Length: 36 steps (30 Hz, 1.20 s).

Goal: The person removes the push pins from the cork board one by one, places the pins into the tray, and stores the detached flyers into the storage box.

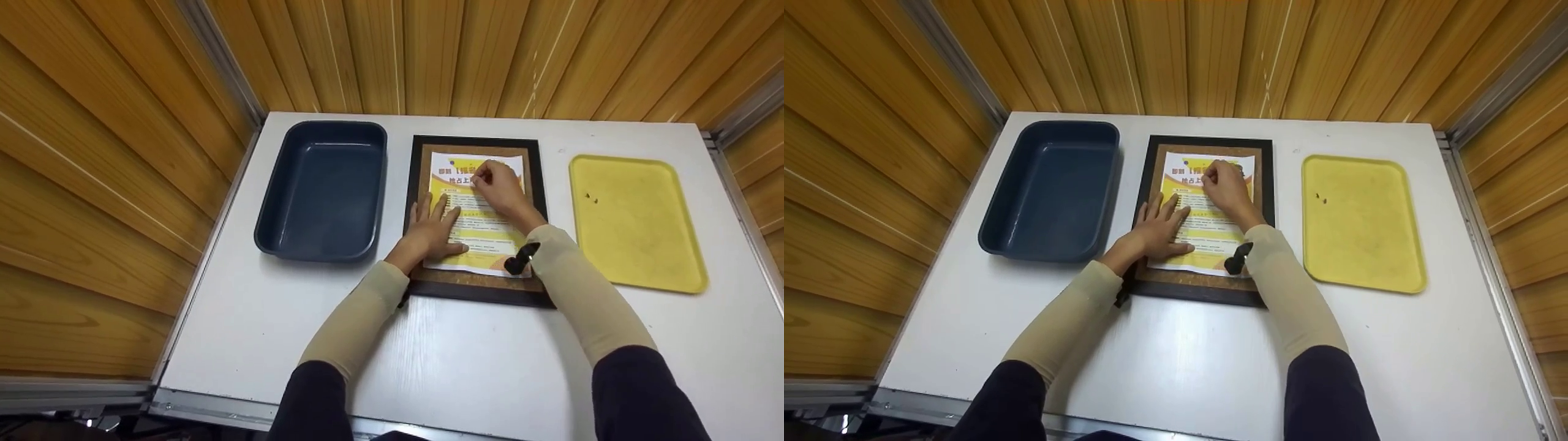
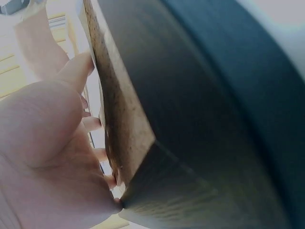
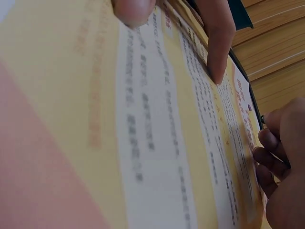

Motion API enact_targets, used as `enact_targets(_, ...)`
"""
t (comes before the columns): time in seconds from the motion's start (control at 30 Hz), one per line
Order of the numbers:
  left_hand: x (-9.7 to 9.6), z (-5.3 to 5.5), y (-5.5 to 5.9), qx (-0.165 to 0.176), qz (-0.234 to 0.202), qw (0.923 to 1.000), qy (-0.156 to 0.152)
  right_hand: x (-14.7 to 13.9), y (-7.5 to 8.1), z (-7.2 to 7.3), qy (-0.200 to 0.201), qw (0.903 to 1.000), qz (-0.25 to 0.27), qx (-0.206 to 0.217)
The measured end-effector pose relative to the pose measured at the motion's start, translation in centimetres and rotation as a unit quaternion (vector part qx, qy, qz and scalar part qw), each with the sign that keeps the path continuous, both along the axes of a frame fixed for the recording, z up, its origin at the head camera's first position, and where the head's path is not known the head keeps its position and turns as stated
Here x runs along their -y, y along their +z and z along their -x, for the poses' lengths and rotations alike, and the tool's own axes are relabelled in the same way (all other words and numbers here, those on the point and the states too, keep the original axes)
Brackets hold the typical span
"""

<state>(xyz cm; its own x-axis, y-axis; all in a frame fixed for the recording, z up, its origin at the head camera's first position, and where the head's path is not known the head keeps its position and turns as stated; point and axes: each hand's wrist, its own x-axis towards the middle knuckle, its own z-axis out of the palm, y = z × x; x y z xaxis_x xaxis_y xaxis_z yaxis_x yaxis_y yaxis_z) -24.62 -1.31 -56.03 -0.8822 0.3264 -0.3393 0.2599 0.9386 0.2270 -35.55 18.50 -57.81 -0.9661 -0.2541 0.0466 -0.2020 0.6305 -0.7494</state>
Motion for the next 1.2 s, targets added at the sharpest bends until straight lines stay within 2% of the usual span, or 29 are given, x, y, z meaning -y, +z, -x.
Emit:
enact_targets(0.1, -0.1, 0.1, -0.3, 0.001, -0.001, 1.0, 0.004, -1.8, 0.3, -0.9, 0.014, 0.9998, 0.01, 0.006)
enact_targets(0.23, -0.1, 0.0, -0.2, -0.009, -0.002, 0.9999, -0.004, -4.8, 1.0, -1.9, 0.016, 0.9998, 0.012, -0.006)
enact_targets(0.4, 0.1, -0.1, -0.1, 0.0, -0.013, 0.9999, -0.008, -9.4, 1.8, -2.5, -0.04, 0.998, 0.007, -0.049)
enact_targets(0.53, 0.2, 0.6, -0.8, 0.018, -0.02, 0.9996, 0.002, -13.5, 2.2, -2.3, -0.105, 0.9919, 0.013, -0.07)
enact_targets(0.63, 0.2, 0.9, -0.9, 0.017, -0.023, 0.9996, 0.004, -16.5, 2.2, -2.1, -0.145, 0.9882, 0.018, -0.047)
enact_targets(0.73, 0.2, 0.9, -0.6, 0.012, -0.025, 0.9996, 0.003, -19.3, 1.6, -2.1, -0.177, 0.9838, 0.032, 0.003)
enact_targets(0.77, 0.2, 0.7, -0.3, 0.007, -0.026, 0.9996, 0.003, -20.1, 1.4, -2.2, -0.185, 0.9817, 0.04, 0.022)
enact_targets(0.9, 0.1, 0.6, -0.6, 0.008, -0.023, 0.9997, 0.005, -21.9, 0.0, -2.3, -0.21, 0.9717, 0.073, 0.08)
enact_targets(1.0, 0.1, 0.8, -0.9, 0.011, -0.023, 0.9997, 0.006, -22.1, -0.5, -2.1, -0.209, 0.9704, 0.078, 0.093)
enact_targets(1.2, 0.3, 0.7, -0.5, 0.006, -0.03, 0.9995, 0.002, -22.0, -0.6, -2.1, -0.209, 0.9722, 0.064, 0.084)
